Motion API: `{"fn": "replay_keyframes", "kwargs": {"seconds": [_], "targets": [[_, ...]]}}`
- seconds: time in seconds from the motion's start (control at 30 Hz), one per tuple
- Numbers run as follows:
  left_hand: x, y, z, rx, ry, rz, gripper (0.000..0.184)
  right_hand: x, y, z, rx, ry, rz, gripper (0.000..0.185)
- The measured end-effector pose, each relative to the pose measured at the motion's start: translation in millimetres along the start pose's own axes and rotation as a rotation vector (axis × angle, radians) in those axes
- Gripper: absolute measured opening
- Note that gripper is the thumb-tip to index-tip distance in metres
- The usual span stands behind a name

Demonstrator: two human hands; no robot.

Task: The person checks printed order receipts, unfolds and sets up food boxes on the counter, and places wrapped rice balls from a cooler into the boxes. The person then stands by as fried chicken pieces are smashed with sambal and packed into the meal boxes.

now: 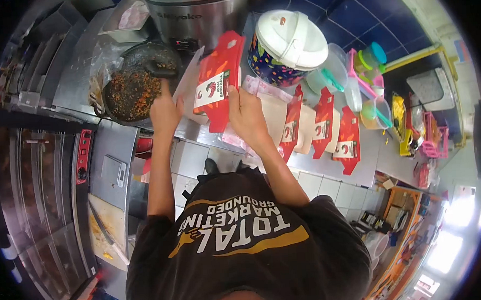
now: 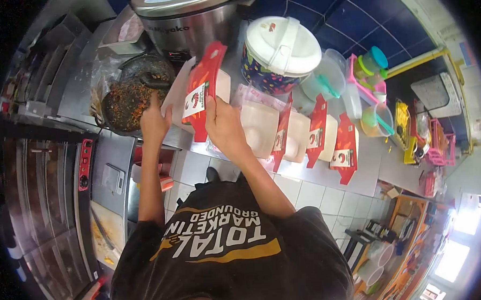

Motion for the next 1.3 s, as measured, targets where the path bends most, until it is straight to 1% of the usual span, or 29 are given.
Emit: {"fn": "replay_keyframes", "kwargs": {"seconds": [0.03,0.07,0.13,0.17,0.23,0.27,0.33,0.37,0.43,0.47,0.5,0.53,0.6,0.67,0.7,0.73,0.77,0.8,0.83,0.9,1.0,1.03,1.07,1.13,1.17,1.2,1.23,1.27,1.3], "targets": [[-29,21,9,0.125,0.202,0.072,0.048,-7,4,5,0.026,0.027,-0.03,0.04],[-40,36,18,0.134,0.188,0.072,0.048,-11,6,9,0.04,0.036,-0.035,0.04],[-58,74,42,0.246,0.129,0.243,0.06,-9,11,16,0.061,-0.012,-0.011,0.039],[-59,86,50,0.251,0.114,0.243,0.06,-7,15,19,0.074,-0.007,-0.016,0.039],[-22,98,67,0.038,-0.372,0.773,0.066,8,19,26,0.058,-0.107,-0.344,0.04],[-18,99,69,0.038,-0.379,0.771,0.066,6,20,29,0.064,-0.104,-0.346,0.04],[-13,105,74,0.105,-0.391,0.809,0.068,9,19,35,0.097,-0.189,-0.403,0.036],[-10,105,75,0.106,-0.391,0.807,0.068,8,20,35,0.096,-0.188,-0.405,0.036],[-4,106,82,0.143,-0.433,0.726,0.062,-2,12,36,-0.087,-0.123,-0.102,0.03],[-2,107,85,0.162,-0.455,0.686,0.06,-2,11,37,-0.086,-0.125,-0.104,0.03],[-3,109,85,0.163,-0.457,0.687,0.06,-8,7,38,-0.101,-0.061,-0.048,0.025],[-2,109,84,0.098,-0.487,0.769,0.057,-15,5,39,-0.115,0.007,0.012,0.02],[-4,117,81,0.038,-0.527,0.86,0.055,-17,9,39,-0.088,-0.011,-0.034,0.018],[-11,123,78,-0.035,-0.521,0.725,0.051,-16,18,42,-0.048,-0.027,-0.071,0.015],[-13,122,77,0.062,-0.363,0.652,0.04,-16,20,43,-0.085,0.012,-0.022,0.013],[-5,119,79,0.068,-0.379,0.668,0.04,-16,20,45,-0.121,0.049,0.03,0.013],[-6,118,76,0.148,-0.292,0.576,0.034,-19,14,49,-0.188,0.105,0.064,0.012],[-8,119,75,0.226,-0.205,0.483,0.029,-22,12,51,-0.176,0.118,0.079,0.012],[-3,118,76,0.19,-0.235,0.476,0.022,-27,6,53,-0.192,0.132,0.075,0.012],[3,120,76,0.17,-0.274,0.46,0.023,-36,-4,56,-0.234,0.178,0.102,0.013],[13,117,75,0.105,-0.294,0.428,0.024,-55,-17,62,-0.225,0.179,0.16,0.013],[12,117,75,0.154,-0.256,0.418,0.023,-63,-20,67,-0.291,0.281,0.083,0.013],[10,115,75,0.199,-0.213,0.402,0.023,-74,-20,70,-0.269,0.302,0.056,0.013],[21,103,77,0.165,-0.235,0.321,0.024,-118,-31,82,-0.179,0.379,0.035,0.012],[25,99,78,0.142,-0.266,0.252,0.024,-144,-32,88,-0.155,0.481,-0.078,0.016],[25,100,77,0.132,-0.26,0.246,0.024,-178,-39,101,-0.168,0.563,0.042,0.016],[30,98,79,0.042,-0.33,0.309,0.025,-207,-32,114,-0.047,0.644,-0.007,0.015],[37,95,81,-0.048,-0.402,0.375,0.026,-239,-23,129,-0.08,0.764,-0.094,0.02],[38,98,81,0.023,-0.378,0.344,0.026,-269,-15,144,-0.122,0.883,-0.175,0.026]]}}
Point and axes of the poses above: each hand's wrist, its own z-axis away from the middle knuckle, its own x-axis out of the palm, y = z × x, the point moved 8 cm from there along -z, towards the middle knuckle, and after that the axes turned 8 degrees about z, right-handed, at the moved point
